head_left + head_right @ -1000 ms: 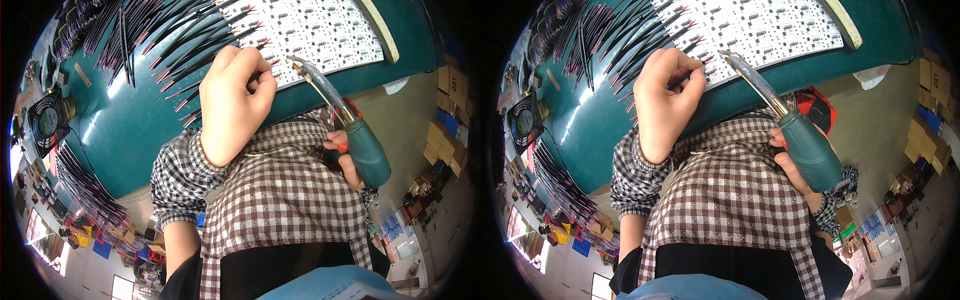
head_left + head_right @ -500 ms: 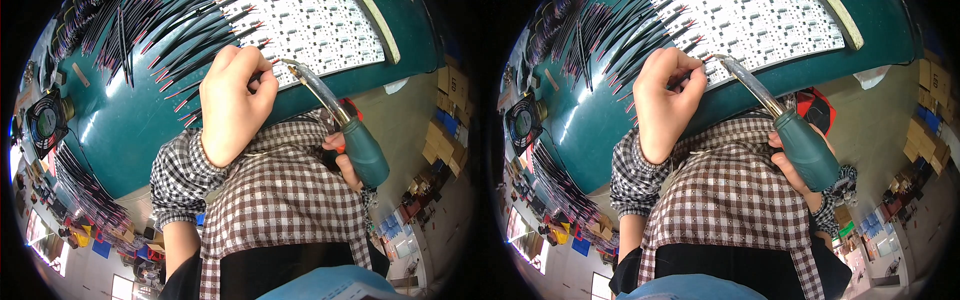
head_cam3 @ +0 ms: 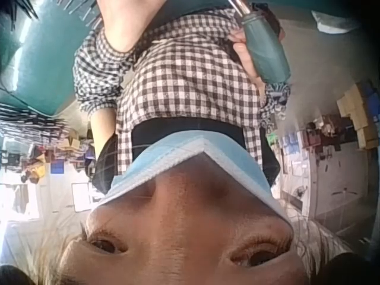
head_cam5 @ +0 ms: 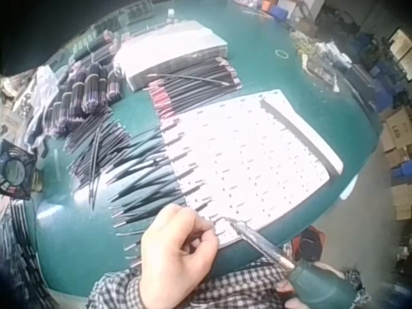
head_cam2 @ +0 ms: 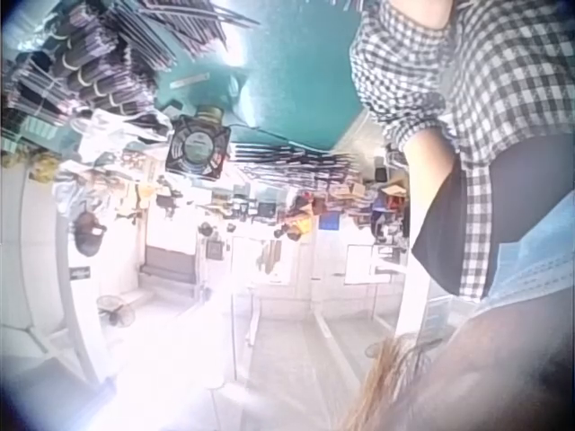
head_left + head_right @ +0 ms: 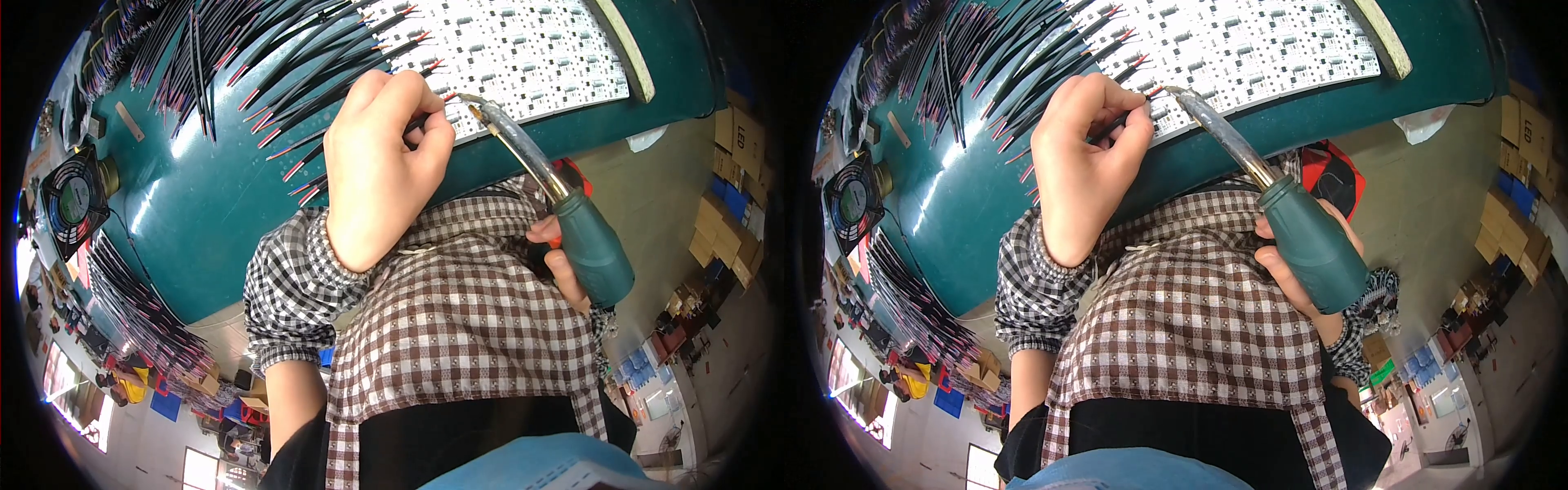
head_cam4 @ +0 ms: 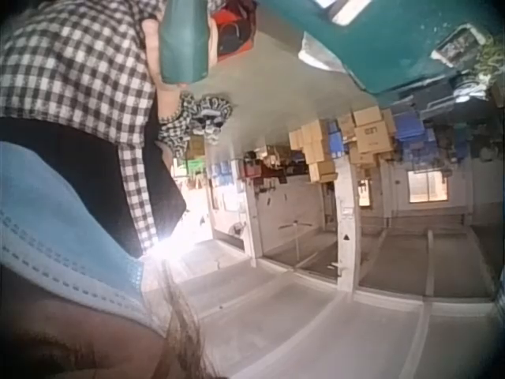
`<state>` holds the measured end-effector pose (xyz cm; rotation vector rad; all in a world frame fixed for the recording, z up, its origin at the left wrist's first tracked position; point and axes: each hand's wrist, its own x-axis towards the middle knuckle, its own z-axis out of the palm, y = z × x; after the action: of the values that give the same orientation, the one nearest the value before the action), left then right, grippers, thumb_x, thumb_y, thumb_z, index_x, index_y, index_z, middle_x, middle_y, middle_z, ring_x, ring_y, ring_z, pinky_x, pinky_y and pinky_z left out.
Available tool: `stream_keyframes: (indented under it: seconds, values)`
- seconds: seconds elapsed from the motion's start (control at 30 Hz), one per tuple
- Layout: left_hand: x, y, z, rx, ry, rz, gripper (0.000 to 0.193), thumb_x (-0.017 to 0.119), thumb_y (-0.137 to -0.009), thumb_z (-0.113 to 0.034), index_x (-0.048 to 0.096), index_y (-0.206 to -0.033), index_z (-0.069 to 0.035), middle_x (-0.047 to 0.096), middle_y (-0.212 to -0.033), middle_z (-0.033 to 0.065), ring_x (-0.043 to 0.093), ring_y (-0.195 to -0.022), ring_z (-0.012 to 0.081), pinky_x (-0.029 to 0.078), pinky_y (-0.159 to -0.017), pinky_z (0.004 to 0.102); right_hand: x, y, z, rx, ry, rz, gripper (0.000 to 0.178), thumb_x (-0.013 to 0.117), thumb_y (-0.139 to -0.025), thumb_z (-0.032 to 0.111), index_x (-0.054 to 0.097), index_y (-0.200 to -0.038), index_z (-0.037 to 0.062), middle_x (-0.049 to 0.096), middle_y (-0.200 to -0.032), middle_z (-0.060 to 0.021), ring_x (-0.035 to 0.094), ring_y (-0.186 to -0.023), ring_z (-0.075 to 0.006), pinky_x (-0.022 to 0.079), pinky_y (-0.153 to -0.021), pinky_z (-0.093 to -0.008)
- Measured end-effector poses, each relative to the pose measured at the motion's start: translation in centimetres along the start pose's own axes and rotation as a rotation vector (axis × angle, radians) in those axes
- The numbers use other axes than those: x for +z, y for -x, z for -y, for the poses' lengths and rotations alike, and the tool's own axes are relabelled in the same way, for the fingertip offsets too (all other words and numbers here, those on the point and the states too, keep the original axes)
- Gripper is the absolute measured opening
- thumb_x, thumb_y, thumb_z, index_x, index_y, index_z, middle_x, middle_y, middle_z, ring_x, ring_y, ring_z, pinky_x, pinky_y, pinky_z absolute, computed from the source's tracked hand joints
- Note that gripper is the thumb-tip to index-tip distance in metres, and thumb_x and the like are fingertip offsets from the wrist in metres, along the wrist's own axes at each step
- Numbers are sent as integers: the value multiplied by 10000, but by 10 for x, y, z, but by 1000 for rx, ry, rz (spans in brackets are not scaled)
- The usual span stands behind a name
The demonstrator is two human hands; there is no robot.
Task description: The person solders the stripped ends of wires using a soldering iron, aligns the wires across a circuit board on the table, and picks up additional wires to solder their ends.
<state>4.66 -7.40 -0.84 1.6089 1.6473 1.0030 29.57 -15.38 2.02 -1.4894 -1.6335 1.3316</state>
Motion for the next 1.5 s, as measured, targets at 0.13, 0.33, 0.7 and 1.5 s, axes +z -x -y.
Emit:
stream_keyframes:
  seconds: [0.13,0.33,0.7,1.5]
  values:
    - [-1,0,-2,-11,-21,28,96,673,-755,29,594,-796,-6,546,-745,44,551,-644,102,459,-580,225,6,11,-7,132,-160,-61,519,802,-778,160,552,-1156,-95,697,-979,-139,683,-964,-198,558,-803,-312]
    - [-2,0,-1,-10,-30,29,90,669,-756,26,596,-798,-6,547,-744,45,550,-642,105,461,-581,227,7,1,8,90,-306,-62,631,810,-774,180,491,-1234,-111,656,-1080,-196,650,-1059,-278,579,-829,-375]
    - [5,6,1,58,-35,-38,126,676,-724,26,587,-788,-37,529,-757,62,546,-609,171,453,-536,278,-6,1,-7,-60,-237,58,605,780,-799,164,482,-1251,-106,652,-1036,-178,658,-1000,-277,574,-858,-386]
    - [6,3,1,78,-29,-47,156,678,-703,9,552,-762,-62,496,-723,67,538,-553,212,455,-500,327,10,0,-1,92,-253,-85,646,824,-747,140,482,-1230,-122,685,-993,-167,686,-951,-248,569,-847,-347]
